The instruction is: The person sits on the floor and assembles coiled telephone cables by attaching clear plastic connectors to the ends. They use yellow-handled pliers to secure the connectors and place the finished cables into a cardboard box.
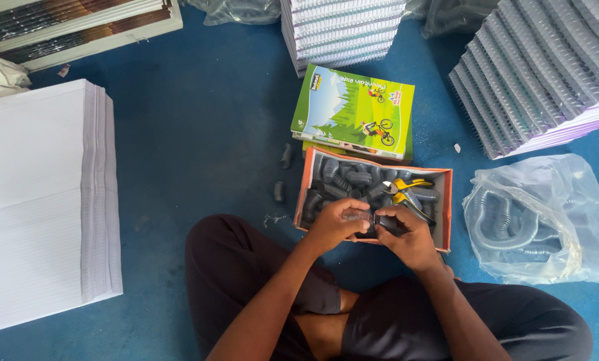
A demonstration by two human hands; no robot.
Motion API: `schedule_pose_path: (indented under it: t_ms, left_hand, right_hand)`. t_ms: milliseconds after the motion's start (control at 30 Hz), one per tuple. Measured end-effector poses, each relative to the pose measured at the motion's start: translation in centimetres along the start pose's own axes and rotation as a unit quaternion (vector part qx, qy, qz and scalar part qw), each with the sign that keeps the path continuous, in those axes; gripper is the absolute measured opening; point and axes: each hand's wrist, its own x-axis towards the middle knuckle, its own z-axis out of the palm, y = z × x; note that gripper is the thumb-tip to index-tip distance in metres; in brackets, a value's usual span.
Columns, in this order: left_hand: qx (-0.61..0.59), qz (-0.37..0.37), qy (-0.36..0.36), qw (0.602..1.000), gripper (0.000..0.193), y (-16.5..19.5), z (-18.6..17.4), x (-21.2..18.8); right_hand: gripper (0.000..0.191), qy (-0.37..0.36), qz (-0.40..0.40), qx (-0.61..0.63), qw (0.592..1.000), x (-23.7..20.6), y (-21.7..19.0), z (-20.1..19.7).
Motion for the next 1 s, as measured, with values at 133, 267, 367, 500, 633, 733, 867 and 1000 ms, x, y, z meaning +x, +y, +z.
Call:
schedule_pose_path:
  t_ms: [133,267,367,500,633,733,867,1000]
  left_hand:
    - [-0.024,0.002,-0.002,1.0,0.045,-0.2,-0.1,0.2]
    - [0.013,-0.005,0.03,0.999,0.043,0.0,0.6,0.2]
    - [0.037,-0.009,0.037,0.999,0.041,0.4,0.9,-0.1]
    - [0.03,0.0,0.023,0.999,0.042,0.9,0.9,-0.4]
    - [0.038,0.003,0.023,0.999,0.044,0.9,0.9,-0.4]
    - [0.058,0.005,0.025,0.998,0.045,0.7,0.8,-0.3]
    - [0.029,0.007,0.012,0.999,0.046,0.2,0.4,-0.1]
    - [-0.012,0.0,0.0,1.0,0.044,-0.4,0.1,0.2]
  right_hand:
    - [0.033,-0.007,0.027,0.041,0.999,0.0,0.2,0.1]
    - [0.043,-0.039,0.03,0.072,0.996,0.0,-0.3,0.1]
    - [0.043,-0.055,-0.146,0.035,0.987,0.1,-0.9,0.1]
    - [0.041,-0.059,-0.117,-0.021,0.991,0.1,-1.3,0.3]
    - [0.035,-0.047,-0.086,-0.035,0.995,0.1,-1.3,0.5]
    - [0.032,-0.037,-0.06,-0.049,0.996,0.0,-1.2,0.5]
    - [0.031,-0.007,-0.05,-0.051,0.997,0.0,-1.3,0.4]
    - [0.031,0.009,-0.037,-0.048,0.998,0.0,-1.1,0.1]
